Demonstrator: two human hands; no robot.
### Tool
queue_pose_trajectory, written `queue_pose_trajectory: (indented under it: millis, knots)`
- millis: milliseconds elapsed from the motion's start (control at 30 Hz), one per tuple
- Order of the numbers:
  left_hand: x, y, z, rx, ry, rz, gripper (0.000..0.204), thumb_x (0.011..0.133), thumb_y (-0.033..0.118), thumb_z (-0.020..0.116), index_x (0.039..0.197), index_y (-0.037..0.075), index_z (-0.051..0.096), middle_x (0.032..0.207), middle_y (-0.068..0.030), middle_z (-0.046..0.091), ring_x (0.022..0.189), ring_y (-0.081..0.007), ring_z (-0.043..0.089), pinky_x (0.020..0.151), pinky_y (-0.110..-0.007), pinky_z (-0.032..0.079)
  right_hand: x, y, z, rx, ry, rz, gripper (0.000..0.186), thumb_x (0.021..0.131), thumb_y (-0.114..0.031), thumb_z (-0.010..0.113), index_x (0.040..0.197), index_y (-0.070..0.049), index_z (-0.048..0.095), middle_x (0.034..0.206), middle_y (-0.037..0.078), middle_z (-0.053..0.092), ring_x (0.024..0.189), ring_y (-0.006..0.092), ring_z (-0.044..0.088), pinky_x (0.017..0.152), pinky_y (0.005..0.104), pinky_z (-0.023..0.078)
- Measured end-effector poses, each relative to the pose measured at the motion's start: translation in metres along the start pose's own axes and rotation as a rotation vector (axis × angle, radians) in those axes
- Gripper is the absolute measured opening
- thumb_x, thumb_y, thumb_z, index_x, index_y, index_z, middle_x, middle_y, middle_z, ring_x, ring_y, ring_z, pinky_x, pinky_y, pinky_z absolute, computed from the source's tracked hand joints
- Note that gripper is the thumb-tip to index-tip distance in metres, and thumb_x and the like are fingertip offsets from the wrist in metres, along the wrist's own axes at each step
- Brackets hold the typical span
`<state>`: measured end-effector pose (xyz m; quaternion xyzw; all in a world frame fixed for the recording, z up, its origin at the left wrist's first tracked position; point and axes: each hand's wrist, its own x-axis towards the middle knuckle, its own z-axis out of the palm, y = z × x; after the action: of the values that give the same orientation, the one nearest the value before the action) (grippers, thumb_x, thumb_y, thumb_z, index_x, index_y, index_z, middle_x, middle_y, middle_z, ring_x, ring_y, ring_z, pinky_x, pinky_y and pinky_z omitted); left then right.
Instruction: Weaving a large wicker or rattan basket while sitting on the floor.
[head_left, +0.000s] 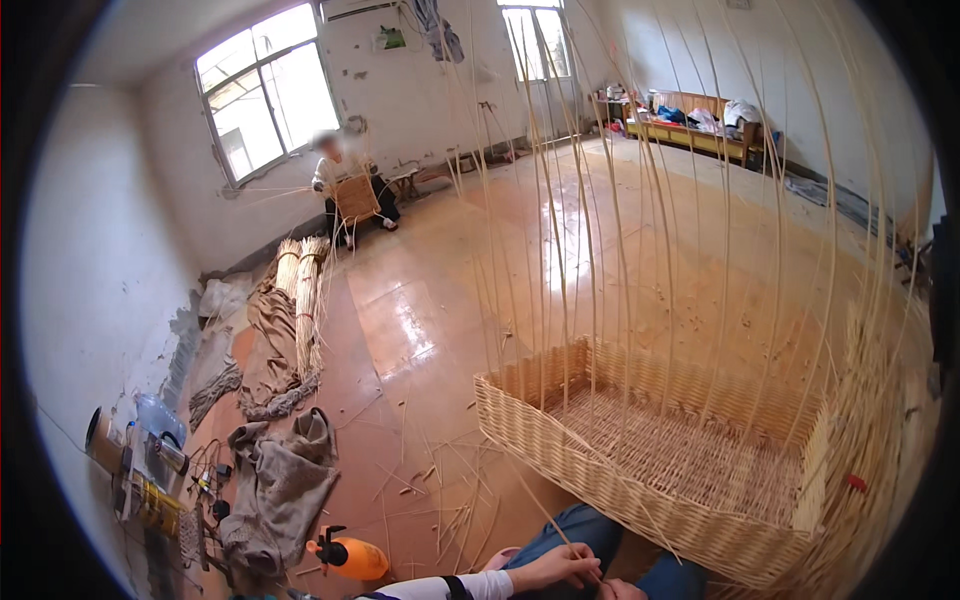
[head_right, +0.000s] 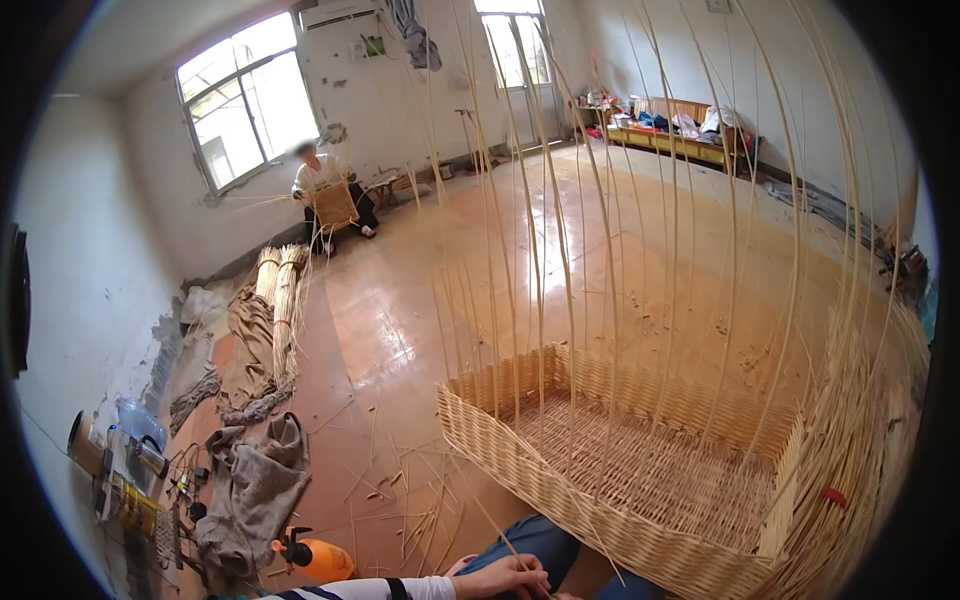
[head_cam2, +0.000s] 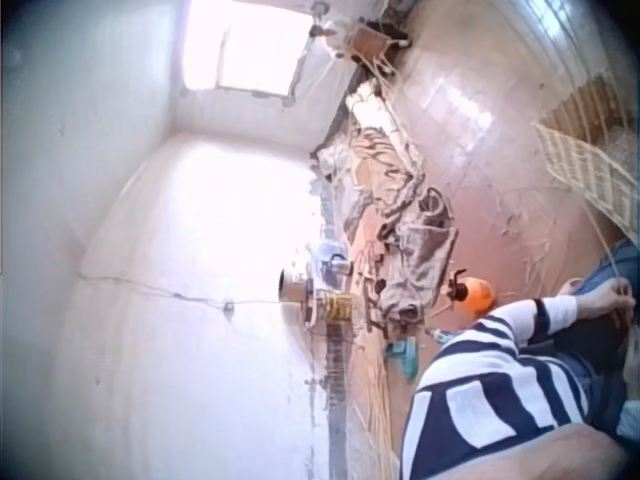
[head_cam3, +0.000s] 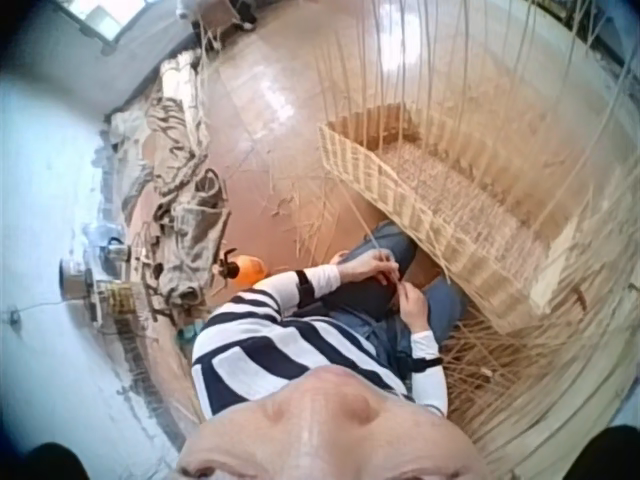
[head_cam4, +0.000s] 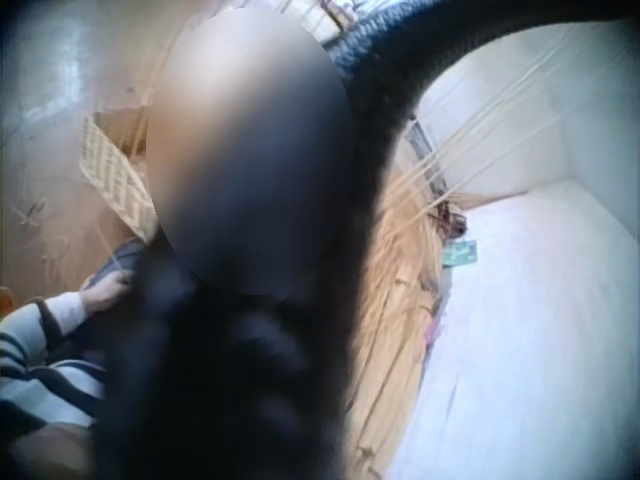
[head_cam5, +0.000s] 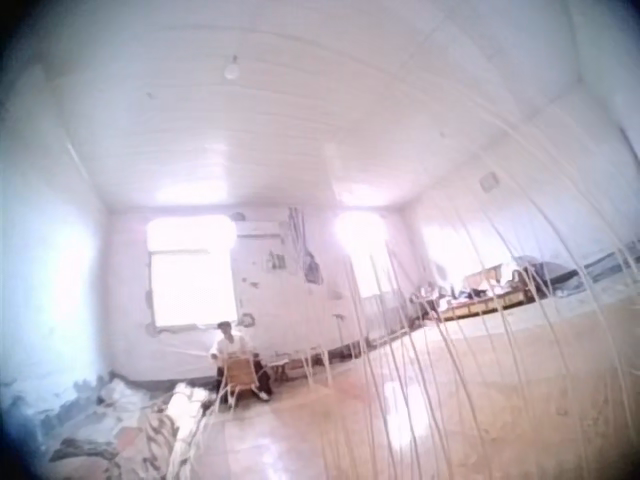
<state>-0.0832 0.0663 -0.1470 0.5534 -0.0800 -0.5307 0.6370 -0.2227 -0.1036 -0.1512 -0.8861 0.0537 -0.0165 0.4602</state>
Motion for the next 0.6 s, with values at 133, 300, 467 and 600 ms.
queue_pose_trajectory:
  millis: [133,300,467,600]
  knots:
    - [0.009,-0.013,-0.009,-0.001,-0.051,0.019,0.023,0.098,0.030,0.055,0.097,0.007,0.051,0.104,-0.0101,0.068,0.095,-0.0156,0.066,0.072,-0.026,0.055,-0.002,0.010,0.005,-0.028,0.026,-0.072,0.023,0.095,-0.020,0.051,0.102,-0.003,0.064,0.090,0.023,0.065,0.085,0.0415,0.061,0.072,0.0464,0.049]
    - [0.009,-0.010,-0.008,-0.033,-0.056,-0.002,0.021,0.096,0.026,0.058,0.097,0.007,0.049,0.103,-0.0103,0.067,0.097,-0.0177,0.067,0.071,-0.026,0.055,-0.003,0.010,0.006,-0.096,-0.016,0.016,0.023,0.095,-0.021,0.051,0.104,-0.005,0.064,0.090,0.022,0.065,0.085,0.0411,0.061,0.073,0.0467,0.049]
    - [0.005,-0.003,-0.006,-0.041,-0.035,-0.027,0.019,0.096,0.024,0.059,0.097,0.007,0.049,0.104,-0.0104,0.067,0.098,-0.0186,0.066,0.071,-0.025,0.055,-0.001,0.004,0.003,-0.044,-0.001,0.003,0.022,0.096,-0.022,0.050,0.103,-0.006,0.063,0.090,0.022,0.065,0.085,0.0410,0.061,0.072,0.0468,0.049]
    - [0.005,-0.003,-0.007,-0.025,-0.044,-0.002,0.019,0.096,0.024,0.058,0.097,0.007,0.049,0.104,-0.0112,0.067,0.099,-0.0196,0.066,0.071,-0.025,0.055,0.001,0.003,0.002,-0.022,-0.022,0.023,0.023,0.096,-0.023,0.050,0.102,-0.005,0.063,0.090,0.023,0.065,0.085,0.0415,0.061,0.070,0.0467,0.049]
